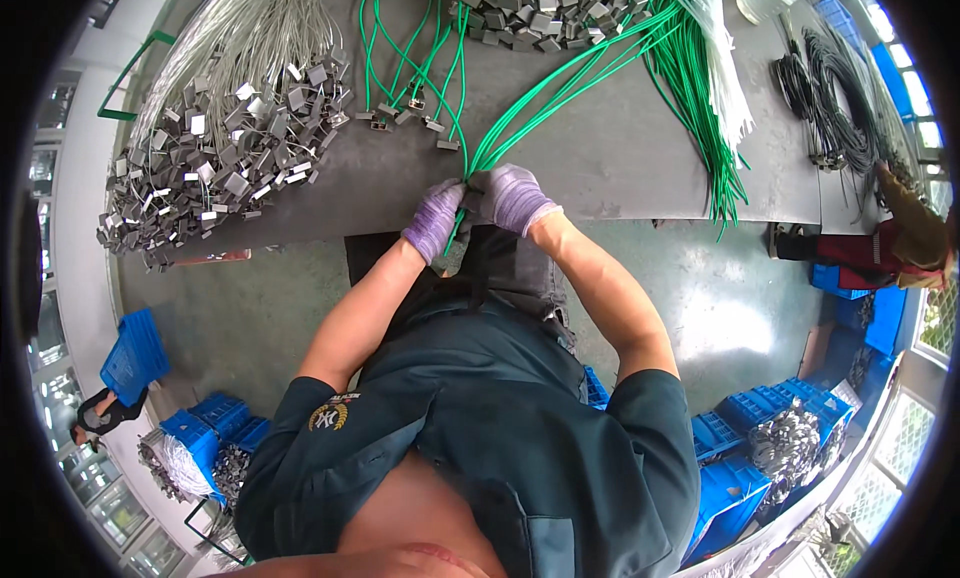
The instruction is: Organizing and separating bundles of green and silver wire harnesses on an industrial workbench.
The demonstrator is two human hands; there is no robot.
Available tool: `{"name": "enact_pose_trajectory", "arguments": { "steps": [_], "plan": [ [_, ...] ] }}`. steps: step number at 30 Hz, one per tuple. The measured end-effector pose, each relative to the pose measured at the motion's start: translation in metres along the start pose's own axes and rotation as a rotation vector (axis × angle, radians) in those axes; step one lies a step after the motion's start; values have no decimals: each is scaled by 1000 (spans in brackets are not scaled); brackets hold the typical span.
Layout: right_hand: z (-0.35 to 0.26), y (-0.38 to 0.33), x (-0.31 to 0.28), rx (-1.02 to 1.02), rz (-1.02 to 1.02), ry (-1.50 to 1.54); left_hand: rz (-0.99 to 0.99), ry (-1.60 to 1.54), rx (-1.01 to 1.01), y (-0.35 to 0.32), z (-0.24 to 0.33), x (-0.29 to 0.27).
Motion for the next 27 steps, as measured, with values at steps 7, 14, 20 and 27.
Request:
{"name": "enact_pose_trajectory", "arguments": {
  "steps": [7,14,20,27],
  "plan": [
    [24,4,22,-156,-193,1135,-34,377,200,-33,31,-17],
    [-27,63,-13,-645,-127,1985,-290,943,453,-111,21,-10],
    [-8,-14,-131,-945,334,1985,56,1096,-63,-190,-46,-137],
    [-10,-289,-222,-1117,1367,633,74,1169,79,-184,-61,-155]
  ]
}}
Point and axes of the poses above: each hand's wrist, its own y-axis towards the middle knuckle, its own x-axis out of the palm, z = x × y, the point moved 8 cm from there along y, towards the middle knuckle, and after that the axes turned 12 degrees about -z, right-handed, at the moved point
